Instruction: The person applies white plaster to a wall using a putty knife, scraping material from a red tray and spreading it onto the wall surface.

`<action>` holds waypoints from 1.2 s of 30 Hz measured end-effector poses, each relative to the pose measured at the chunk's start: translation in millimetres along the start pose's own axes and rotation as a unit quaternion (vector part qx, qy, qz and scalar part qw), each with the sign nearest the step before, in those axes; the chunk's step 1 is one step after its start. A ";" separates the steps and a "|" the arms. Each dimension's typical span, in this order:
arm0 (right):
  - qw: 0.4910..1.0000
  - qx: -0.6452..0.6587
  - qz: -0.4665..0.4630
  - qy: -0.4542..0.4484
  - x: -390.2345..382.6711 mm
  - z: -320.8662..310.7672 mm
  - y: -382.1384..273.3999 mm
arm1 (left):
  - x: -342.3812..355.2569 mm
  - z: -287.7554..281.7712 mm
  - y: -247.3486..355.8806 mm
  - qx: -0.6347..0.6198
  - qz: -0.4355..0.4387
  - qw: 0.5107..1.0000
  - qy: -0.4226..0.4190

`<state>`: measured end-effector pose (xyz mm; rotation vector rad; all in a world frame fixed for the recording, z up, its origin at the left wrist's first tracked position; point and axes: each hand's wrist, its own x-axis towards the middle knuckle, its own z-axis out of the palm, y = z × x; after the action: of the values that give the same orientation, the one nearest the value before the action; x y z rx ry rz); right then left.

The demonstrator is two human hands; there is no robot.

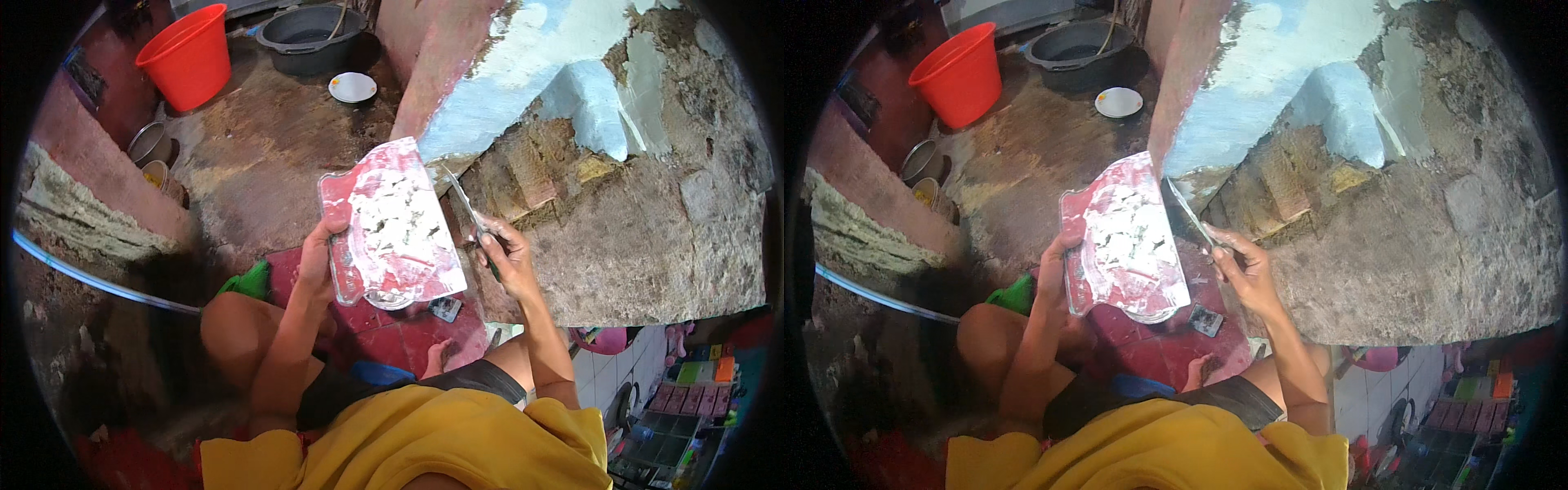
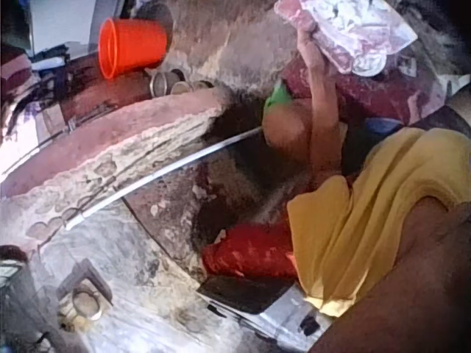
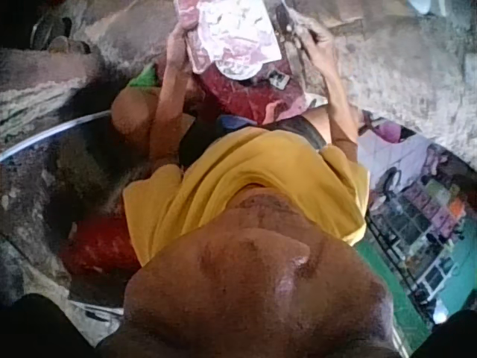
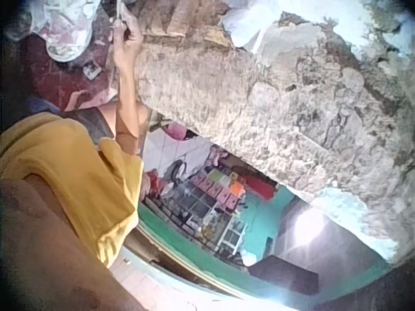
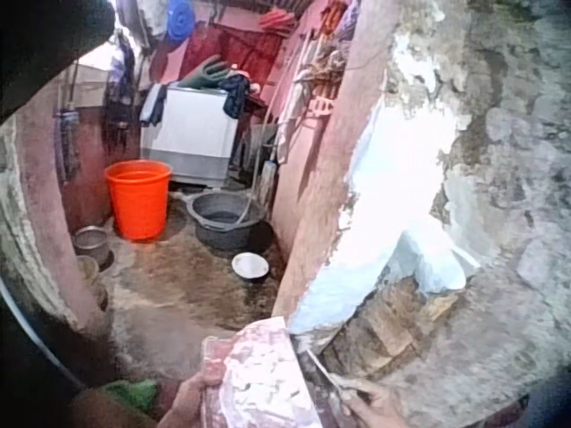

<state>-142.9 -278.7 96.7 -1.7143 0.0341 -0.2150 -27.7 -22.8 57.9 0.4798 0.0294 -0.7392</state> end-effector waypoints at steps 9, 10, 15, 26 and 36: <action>0.934 -0.324 -0.143 -0.036 -17.3 -10.2 13.7 | -7.6 -14.2 15.7 0.010 0.053 0.999 0.010; 0.941 -0.303 -0.140 -0.048 -21.1 -17.2 18.8 | -5.2 -17.3 16.5 0.011 0.049 0.999 0.015; 0.948 -0.272 -0.153 0.055 -17.5 -23.9 -15.7 | -4.7 -17.0 11.6 -0.006 -0.011 1.000 -0.010; 0.979 -0.189 -0.053 0.045 -36.3 -38.1 15.2 | -4.3 -14.4 15.1 0.046 0.020 0.998 0.024; 0.966 0.062 0.246 -0.043 -59.0 -20.0 -42.0 | 4.3 -22.3 -4.1 0.065 -0.001 0.996 0.060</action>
<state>-208.3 -283.0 133.5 -1.5360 0.3705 0.2218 -24.1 -18.5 35.6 0.6491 0.0939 -0.7154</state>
